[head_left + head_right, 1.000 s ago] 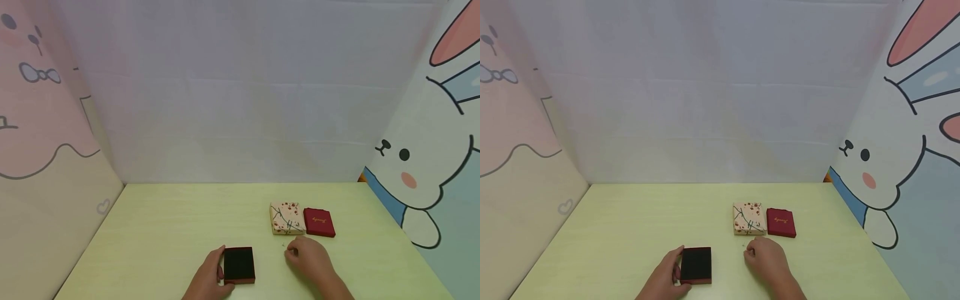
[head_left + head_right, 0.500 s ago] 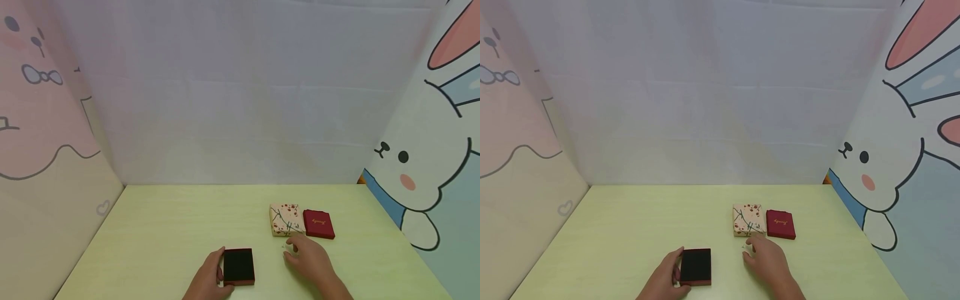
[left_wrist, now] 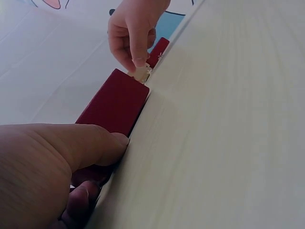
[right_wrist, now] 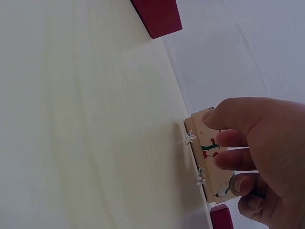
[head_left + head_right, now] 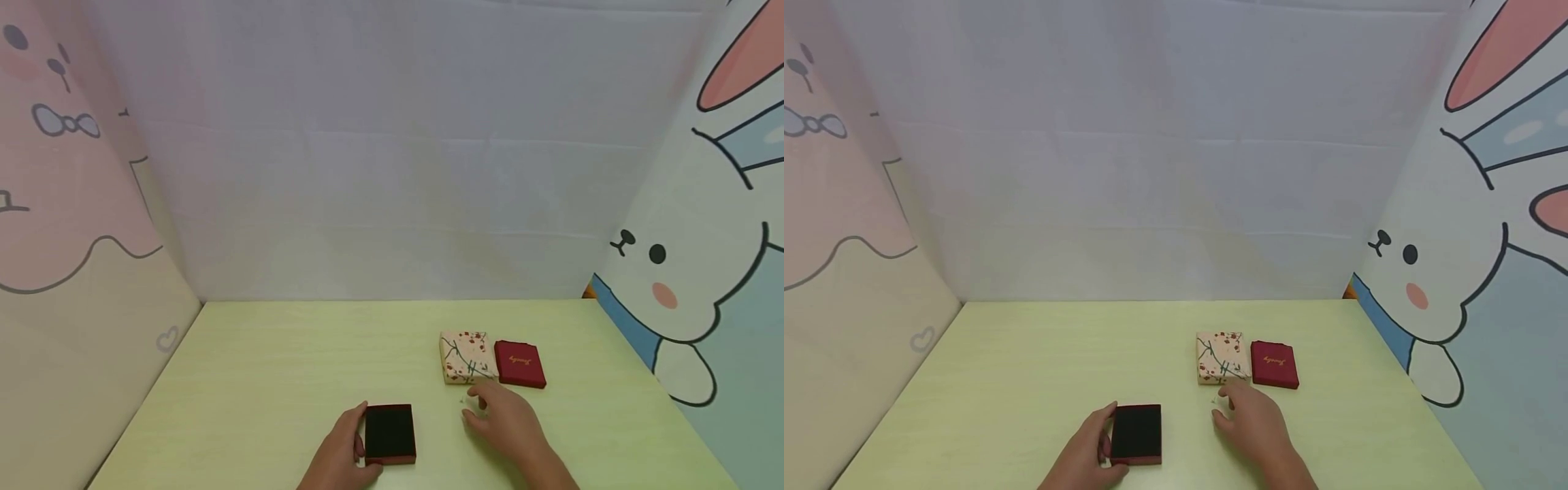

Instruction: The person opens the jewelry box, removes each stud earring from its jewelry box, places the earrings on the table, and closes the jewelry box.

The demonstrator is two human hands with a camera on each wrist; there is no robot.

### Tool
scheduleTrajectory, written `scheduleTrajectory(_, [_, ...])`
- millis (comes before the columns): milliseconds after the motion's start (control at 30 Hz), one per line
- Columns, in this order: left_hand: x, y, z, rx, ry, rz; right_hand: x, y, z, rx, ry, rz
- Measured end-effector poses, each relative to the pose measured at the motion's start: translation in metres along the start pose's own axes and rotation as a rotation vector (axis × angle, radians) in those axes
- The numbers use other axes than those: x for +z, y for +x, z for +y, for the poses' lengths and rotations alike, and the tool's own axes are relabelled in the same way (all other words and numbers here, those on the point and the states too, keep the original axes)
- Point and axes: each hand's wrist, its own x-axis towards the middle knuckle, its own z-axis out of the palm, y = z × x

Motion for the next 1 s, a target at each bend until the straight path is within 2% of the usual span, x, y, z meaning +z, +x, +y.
scheduleTrajectory(400, [-0.001,0.001,0.002,-0.015,-0.016,-0.006,-0.024,-0.005,0.004,0.068,0.024,0.031])
scheduleTrajectory(567, [0.0,0.002,0.001,-0.027,-0.032,-0.009,-0.037,-0.002,0.022,0.029,0.004,0.068])
scheduleTrajectory(800, [0.001,0.002,-0.001,-0.015,-0.041,-0.004,-0.053,0.007,0.052,0.022,-0.025,0.066])
scheduleTrajectory(1000, [-0.001,0.0,-0.002,-0.006,-0.049,-0.008,-0.062,0.013,0.068,-0.013,-0.072,0.083])
